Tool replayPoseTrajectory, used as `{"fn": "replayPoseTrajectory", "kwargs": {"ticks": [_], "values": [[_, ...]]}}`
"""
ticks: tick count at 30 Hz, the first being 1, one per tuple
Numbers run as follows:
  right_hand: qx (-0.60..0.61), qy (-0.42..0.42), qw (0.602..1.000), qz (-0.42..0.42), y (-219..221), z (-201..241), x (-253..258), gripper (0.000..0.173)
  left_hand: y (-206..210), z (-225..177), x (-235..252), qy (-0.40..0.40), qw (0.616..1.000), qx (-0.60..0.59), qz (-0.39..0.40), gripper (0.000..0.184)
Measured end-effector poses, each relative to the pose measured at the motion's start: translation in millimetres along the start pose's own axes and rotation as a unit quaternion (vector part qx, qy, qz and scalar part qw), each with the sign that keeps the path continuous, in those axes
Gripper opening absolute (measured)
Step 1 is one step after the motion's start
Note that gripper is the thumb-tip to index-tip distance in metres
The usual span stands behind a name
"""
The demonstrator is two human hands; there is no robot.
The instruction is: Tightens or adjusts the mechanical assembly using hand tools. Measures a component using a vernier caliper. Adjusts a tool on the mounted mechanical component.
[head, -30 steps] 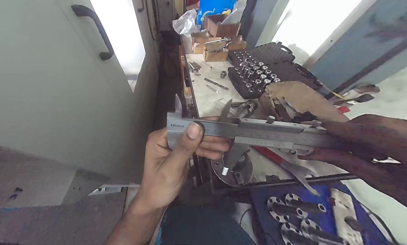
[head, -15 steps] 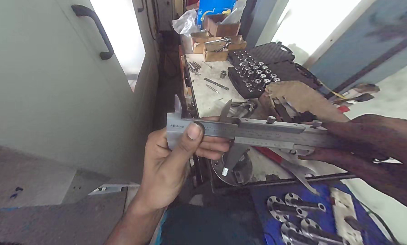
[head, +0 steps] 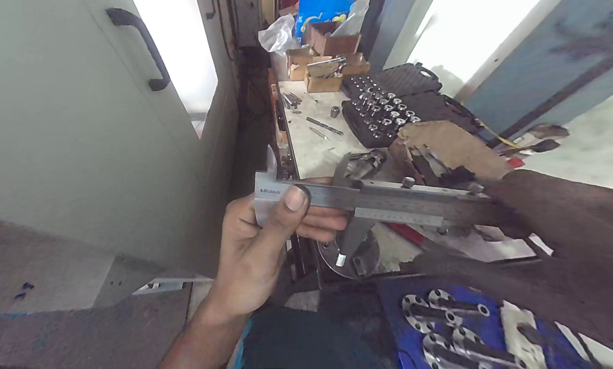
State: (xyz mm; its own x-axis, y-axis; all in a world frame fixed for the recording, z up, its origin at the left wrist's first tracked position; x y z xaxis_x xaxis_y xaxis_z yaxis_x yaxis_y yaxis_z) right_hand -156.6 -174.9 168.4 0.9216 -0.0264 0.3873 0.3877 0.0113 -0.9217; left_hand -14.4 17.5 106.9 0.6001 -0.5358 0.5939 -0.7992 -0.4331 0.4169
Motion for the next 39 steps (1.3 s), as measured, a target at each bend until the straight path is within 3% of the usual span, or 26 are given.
{"fn": "replayPoseTrajectory", "kwargs": {"ticks": [4, 20, 24, 28, 39], "values": [[-0.068, 0.006, 0.995, -0.074, -1, 8, 1, 0.066, 1, 0, -1, -0.004, 1.0, 0.008, -0.003, 0.03], [-0.084, -0.016, 0.992, -0.096, -10, 14, 1, 0.066, 5, -4, 0, 0.007, 1.0, 0.006, 0.007, 0.033], [-0.045, -0.016, 0.998, -0.035, -7, 6, 0, 0.065, 3, -4, 1, 0.007, 1.0, 0.012, 0.003, 0.032], [0.054, -0.075, 0.994, 0.05, -5, -1, -4, 0.05, -1, -5, 1, 0.007, 1.0, 0.011, 0.002, 0.031], [0.05, -0.113, 0.991, 0.042, -3, -13, -10, 0.044, 2, -4, 0, 0.004, 1.0, 0.013, 0.008, 0.032]]}}
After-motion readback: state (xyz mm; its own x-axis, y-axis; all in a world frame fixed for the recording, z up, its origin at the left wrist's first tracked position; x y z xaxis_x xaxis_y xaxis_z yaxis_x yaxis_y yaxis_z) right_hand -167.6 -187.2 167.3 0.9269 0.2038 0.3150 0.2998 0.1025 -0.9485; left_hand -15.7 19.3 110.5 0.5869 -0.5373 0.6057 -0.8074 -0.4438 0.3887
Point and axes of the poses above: each hand's wrist, its own x-axis towards the middle knuckle, its own y-axis out of the palm, z = x × y, the point moved 9 cm from there along x, towards the middle knuckle, and after that the axes turned 3 degrees about z, right-handed, at the moved point
